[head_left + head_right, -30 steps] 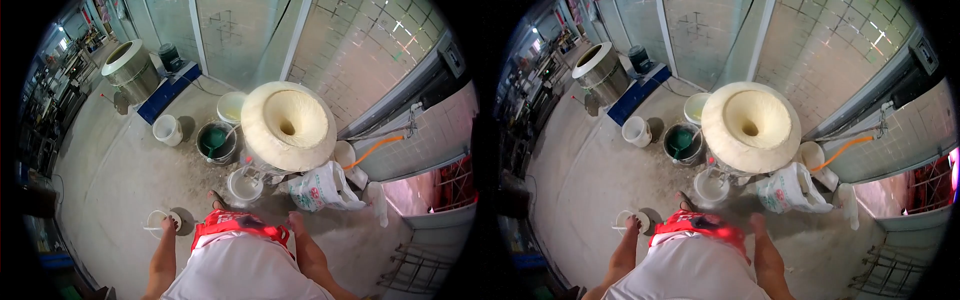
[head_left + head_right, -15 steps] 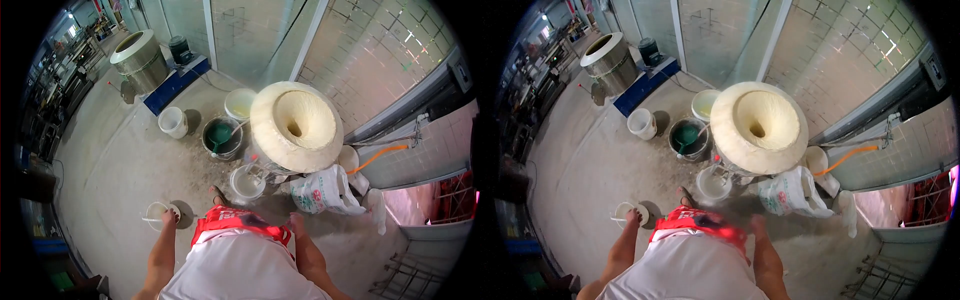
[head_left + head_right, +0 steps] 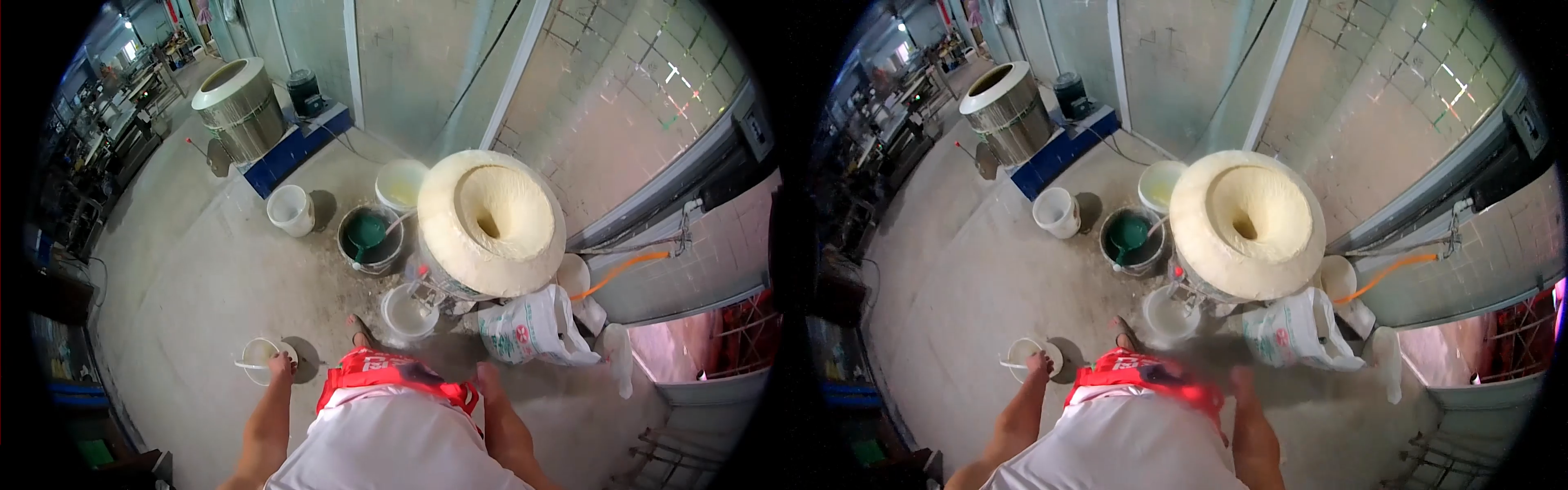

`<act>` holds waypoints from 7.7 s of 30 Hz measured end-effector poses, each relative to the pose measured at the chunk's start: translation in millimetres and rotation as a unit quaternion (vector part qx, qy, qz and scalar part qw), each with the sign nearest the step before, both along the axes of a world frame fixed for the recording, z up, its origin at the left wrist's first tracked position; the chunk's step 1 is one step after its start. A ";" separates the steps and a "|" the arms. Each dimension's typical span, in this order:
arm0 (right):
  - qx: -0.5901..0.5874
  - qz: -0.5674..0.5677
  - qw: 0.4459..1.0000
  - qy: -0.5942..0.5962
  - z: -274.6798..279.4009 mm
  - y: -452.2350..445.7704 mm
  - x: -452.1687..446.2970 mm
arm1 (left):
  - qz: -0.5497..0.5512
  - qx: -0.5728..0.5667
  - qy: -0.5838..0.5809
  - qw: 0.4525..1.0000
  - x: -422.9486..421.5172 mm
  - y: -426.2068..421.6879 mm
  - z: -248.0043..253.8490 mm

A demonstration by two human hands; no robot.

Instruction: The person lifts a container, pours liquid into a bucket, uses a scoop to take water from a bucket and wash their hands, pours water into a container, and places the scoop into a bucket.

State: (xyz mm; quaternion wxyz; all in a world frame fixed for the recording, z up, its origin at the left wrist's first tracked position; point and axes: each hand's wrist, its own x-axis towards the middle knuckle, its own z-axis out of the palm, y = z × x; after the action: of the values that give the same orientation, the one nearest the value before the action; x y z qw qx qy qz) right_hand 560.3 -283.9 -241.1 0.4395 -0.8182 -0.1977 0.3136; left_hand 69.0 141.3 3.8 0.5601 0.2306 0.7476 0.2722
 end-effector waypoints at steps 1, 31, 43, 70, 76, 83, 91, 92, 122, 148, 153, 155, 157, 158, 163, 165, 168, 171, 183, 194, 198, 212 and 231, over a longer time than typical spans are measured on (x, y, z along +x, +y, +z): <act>-0.033 -0.041 0.997 0.053 34.8 12.6 -5.1 | 0.004 0.002 -0.002 1.000 -0.5 -1.2 -1.3; -0.061 -0.034 0.997 0.008 62.8 22.6 -4.1 | -0.005 0.009 -0.012 1.000 -5.4 4.3 -12.5; -0.061 0.000 0.998 -0.018 38.0 11.4 -6.1 | 0.019 0.010 -0.015 1.000 -0.2 -0.5 1.3; 0.073 0.031 0.994 -0.080 49.8 8.1 -18.1 | 0.011 0.003 -0.003 1.000 -6.0 -3.0 1.1; 0.016 0.000 0.998 -0.059 62.1 14.9 -18.7 | 0.006 0.006 -0.012 1.000 -8.5 -3.1 -4.8; 0.046 -0.070 0.993 0.087 141.1 36.5 -34.6 | 0.009 0.007 0.001 1.000 -6.2 -4.1 0.6; -0.016 -0.202 0.949 0.242 215.9 65.7 -46.2 | 0.010 -0.003 -0.004 1.000 -5.5 -4.1 -1.5; -0.017 -0.202 0.947 0.248 214.4 65.4 -45.3 | 0.011 -0.003 -0.007 1.000 -6.3 -5.0 -1.7; -0.122 0.080 0.989 -0.035 56.9 23.6 3.0 | 0.034 0.014 -0.014 0.999 -8.7 3.0 -24.4; -0.085 0.019 0.994 -0.071 40.4 26.4 -8.6 | 0.017 -0.012 -0.016 1.000 13.5 5.1 7.2; -0.010 0.006 0.998 -0.064 19.9 17.2 -8.7 | 0.017 0.000 -0.015 1.000 9.5 7.4 -3.1; 0.052 0.014 0.996 -0.064 1.9 9.0 -5.7 | 0.009 -0.005 -0.016 1.000 9.4 8.1 -2.4; 0.060 0.021 0.995 -0.076 3.7 6.4 -7.2 | -0.002 -0.007 -0.008 1.000 11.3 6.9 1.1; 0.049 0.021 0.995 -0.080 7.5 7.5 -7.3 | -0.001 0.001 0.002 1.000 13.3 5.3 3.4; 0.054 -0.034 0.994 -0.091 20.0 13.7 -8.8 | 0.009 0.014 -0.003 1.000 14.1 3.9 1.2; 0.056 -0.030 0.992 -0.106 26.0 16.8 -6.6 | 0.014 0.016 -0.007 1.000 14.1 5.4 -2.2; -0.047 0.101 0.972 -0.208 39.0 16.3 1.5 | 0.013 0.014 -0.013 1.000 16.1 4.2 4.0; -0.082 0.168 0.933 -0.307 73.3 19.9 -6.4 | 0.002 -0.008 -0.029 1.000 7.7 9.7 -10.9; 0.047 0.071 0.980 -0.179 71.2 12.9 -15.0 | -0.005 -0.009 -0.016 1.000 8.0 4.8 -5.5; 0.029 0.086 0.984 -0.151 65.9 19.0 -11.8 | 0.000 -0.006 -0.001 1.000 8.9 1.9 5.5; 0.054 0.124 0.980 -0.147 82.8 21.9 -14.2 | 0.008 -0.009 -0.004 1.000 4.0 0.8 2.6; -0.017 -0.048 0.998 0.032 40.0 17.2 -4.5 | 0.000 0.011 0.021 1.000 -1.2 3.1 -12.1; -0.164 0.208 0.943 -0.203 125.8 57.2 11.4 | -0.006 0.037 0.056 0.998 11.7 -1.1 24.0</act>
State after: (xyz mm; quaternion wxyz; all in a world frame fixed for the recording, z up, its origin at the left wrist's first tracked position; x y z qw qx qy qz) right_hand 571.6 -226.7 -115.2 0.1747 -0.8660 -0.3941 0.2534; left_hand 80.7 140.2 27.8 0.5104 0.2707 0.7656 0.2831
